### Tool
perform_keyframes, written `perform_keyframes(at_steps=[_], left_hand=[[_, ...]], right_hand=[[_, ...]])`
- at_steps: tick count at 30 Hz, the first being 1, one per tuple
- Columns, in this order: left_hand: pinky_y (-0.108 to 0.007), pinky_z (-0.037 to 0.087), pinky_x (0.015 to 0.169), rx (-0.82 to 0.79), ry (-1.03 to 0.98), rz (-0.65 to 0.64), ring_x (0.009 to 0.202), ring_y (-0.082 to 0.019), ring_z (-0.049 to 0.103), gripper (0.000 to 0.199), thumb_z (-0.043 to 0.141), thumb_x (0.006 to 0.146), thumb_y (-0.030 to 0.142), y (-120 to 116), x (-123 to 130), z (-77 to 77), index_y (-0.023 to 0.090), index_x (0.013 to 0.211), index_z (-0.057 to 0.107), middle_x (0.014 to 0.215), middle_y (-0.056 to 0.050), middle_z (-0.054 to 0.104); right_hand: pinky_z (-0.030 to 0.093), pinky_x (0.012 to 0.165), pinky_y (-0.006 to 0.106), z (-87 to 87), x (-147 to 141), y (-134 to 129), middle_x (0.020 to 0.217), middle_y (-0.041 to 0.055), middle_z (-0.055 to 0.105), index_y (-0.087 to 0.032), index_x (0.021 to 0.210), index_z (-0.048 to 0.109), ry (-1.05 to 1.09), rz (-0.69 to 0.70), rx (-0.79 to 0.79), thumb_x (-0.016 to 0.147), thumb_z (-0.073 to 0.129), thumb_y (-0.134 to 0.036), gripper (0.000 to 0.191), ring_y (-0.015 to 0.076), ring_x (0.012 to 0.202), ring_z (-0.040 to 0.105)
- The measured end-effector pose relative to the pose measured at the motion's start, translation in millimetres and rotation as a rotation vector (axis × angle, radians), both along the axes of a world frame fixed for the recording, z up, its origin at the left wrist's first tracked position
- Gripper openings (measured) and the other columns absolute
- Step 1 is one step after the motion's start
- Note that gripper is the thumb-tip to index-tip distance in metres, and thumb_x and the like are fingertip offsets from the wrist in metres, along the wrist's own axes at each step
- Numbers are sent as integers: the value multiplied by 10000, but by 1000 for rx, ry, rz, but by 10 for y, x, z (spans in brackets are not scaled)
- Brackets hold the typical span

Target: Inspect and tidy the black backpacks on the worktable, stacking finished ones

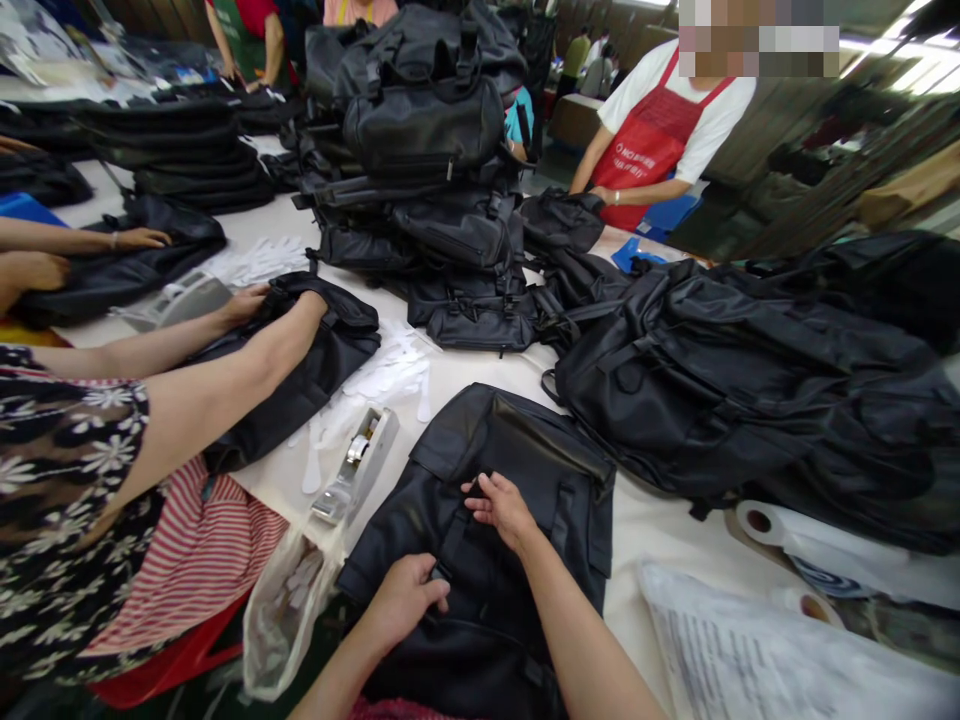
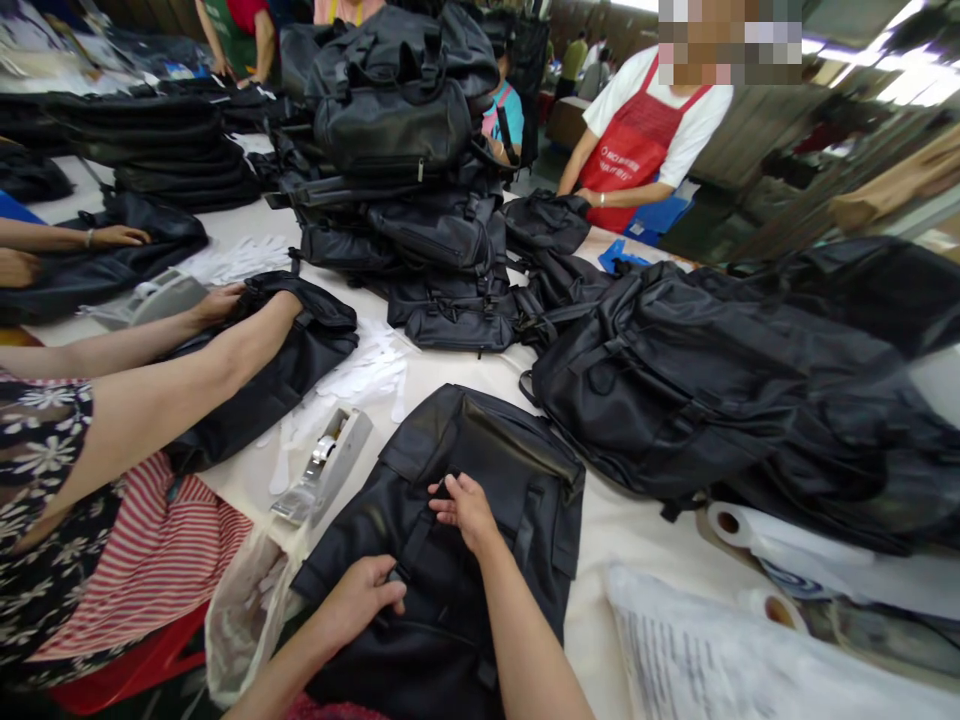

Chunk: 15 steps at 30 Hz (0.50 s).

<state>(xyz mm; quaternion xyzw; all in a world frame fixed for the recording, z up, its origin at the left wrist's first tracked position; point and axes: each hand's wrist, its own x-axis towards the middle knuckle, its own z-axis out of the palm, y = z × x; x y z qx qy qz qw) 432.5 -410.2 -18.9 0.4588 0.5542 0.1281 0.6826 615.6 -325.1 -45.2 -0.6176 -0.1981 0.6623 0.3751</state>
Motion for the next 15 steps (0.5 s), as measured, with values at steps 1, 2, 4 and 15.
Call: perform_keyframes(at_steps=[1, 2, 4, 15], left_hand=[[-244, 393, 609, 4, 11, -3, 597, -150, 574, 113, 504, 659, 276, -2, 0, -8, 176, 673, 556, 623, -7, 667], [-245, 395, 614, 9, 24, -9, 598, -149, 574, 120, 499, 663, 278, -2, 0, -14, 175, 672, 559, 625, -8, 666], [-246, 394, 611, 15, 56, -20, 603, -152, 579, 122, 490, 661, 273, 0, -1, -16, 174, 670, 561, 627, -10, 663], [-232, 367, 599, 49, 18, -49, 611, -134, 541, 166, 494, 680, 262, 13, -29, 124, 161, 606, 603, 599, 22, 598]], right_hand=[[457, 417, 195, 5, 30, -36, 794, 60, 709, -186, 817, 549, 18, -11, 15, 723, 693, -459, 323, 114, 523, 619], [446, 414, 196, 13, 58, -71, 761, 49, 703, -187, 811, 544, 28, -26, 37, 699, 702, -505, 372, 106, 498, 598], [396, 389, 189, 32, 98, -135, 679, 16, 672, -189, 781, 536, 32, -62, 95, 645, 712, -585, 453, 78, 429, 520], [215, 345, 211, -117, -30, 60, 564, -24, 598, -202, 723, 524, -140, -311, 187, 620, 662, -651, 481, 48, 356, 306]])
